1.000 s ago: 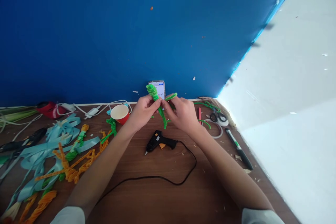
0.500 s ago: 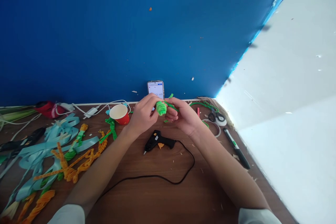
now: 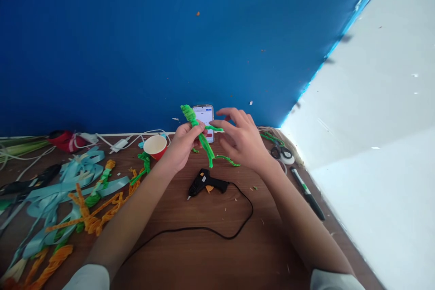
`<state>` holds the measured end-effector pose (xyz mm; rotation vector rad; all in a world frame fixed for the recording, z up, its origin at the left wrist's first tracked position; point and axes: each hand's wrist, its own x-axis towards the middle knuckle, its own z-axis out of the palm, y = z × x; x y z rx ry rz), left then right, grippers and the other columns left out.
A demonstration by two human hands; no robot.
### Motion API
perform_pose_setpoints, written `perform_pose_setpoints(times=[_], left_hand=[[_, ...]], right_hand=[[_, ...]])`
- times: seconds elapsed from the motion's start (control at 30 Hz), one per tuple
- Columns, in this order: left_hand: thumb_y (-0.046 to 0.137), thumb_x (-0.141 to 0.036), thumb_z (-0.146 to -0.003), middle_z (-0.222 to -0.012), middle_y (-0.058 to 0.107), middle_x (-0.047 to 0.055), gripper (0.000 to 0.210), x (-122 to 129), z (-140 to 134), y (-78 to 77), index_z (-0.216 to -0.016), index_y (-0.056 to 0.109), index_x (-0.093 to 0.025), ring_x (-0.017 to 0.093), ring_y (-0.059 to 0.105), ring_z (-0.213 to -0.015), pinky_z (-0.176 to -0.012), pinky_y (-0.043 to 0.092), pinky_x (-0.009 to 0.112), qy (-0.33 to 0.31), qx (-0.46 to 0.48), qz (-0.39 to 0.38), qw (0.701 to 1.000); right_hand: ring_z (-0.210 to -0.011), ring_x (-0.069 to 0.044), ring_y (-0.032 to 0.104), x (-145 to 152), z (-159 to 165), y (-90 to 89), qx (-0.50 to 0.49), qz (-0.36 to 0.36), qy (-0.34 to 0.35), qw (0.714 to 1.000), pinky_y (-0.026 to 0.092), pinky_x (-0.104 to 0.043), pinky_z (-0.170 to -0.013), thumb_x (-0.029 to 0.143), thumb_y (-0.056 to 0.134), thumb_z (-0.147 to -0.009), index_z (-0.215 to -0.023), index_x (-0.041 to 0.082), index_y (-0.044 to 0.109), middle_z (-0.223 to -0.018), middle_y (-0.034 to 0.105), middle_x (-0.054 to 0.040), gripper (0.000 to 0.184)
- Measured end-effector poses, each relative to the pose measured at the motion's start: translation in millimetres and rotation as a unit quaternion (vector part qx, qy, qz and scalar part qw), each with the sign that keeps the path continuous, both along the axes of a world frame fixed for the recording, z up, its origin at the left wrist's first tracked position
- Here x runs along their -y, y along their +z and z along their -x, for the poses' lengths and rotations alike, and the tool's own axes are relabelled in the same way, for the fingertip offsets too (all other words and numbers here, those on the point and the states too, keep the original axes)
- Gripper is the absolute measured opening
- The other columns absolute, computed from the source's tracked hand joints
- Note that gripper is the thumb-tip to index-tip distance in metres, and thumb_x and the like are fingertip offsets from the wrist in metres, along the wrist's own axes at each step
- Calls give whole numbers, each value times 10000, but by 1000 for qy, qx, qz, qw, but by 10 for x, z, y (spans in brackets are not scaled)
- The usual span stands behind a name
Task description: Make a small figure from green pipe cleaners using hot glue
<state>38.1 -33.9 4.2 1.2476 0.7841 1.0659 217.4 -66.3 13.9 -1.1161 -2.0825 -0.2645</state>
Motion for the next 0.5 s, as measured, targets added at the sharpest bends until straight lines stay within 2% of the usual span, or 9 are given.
perform_pose_setpoints(times=[0.1,0.17,0.23,0.4,0.5], left_hand=[[615,-400,-823,-705,556,-6,249,16,-5,0,-795,581,-155,64,468,-573,-529,379,192,-21,-22,-3,1000],[598,-403,-838,-702,555,-5,251,19,-9,-10,-805,575,-156,69,470,-578,-537,381,198,-33,-35,-13,999],[581,-411,-855,-730,562,0,257,15,-12,-30,-830,578,-156,77,480,-605,-560,393,205,-48,-41,-38,997],[529,-365,-912,-798,562,7,219,18,-38,-87,-856,571,-158,105,518,-745,-702,429,229,-49,-64,-183,980],[471,-331,-951,-785,557,6,197,29,-39,-90,-877,555,-168,112,505,-718,-668,414,236,2,-135,-284,949]], right_hand=[[-868,-222,568,29,40,3,17,4,8,1000,371,-374,-762,247,546,-910,-1063,235,648,-1002,678,-68,185],[-774,-196,548,35,56,-11,3,6,14,1000,351,-356,-727,262,528,-934,-1006,226,648,-851,677,-43,145],[-742,-186,533,32,51,-23,-9,4,24,1000,344,-345,-707,256,514,-941,-974,217,641,-799,659,-35,136],[-694,-181,489,2,-2,-29,-2,-9,34,999,331,-337,-678,253,532,-917,-866,198,623,-724,606,-36,117],[-692,-173,485,-13,34,-47,-103,61,54,991,344,-329,-676,289,537,-912,-737,197,587,-697,575,-31,204]])
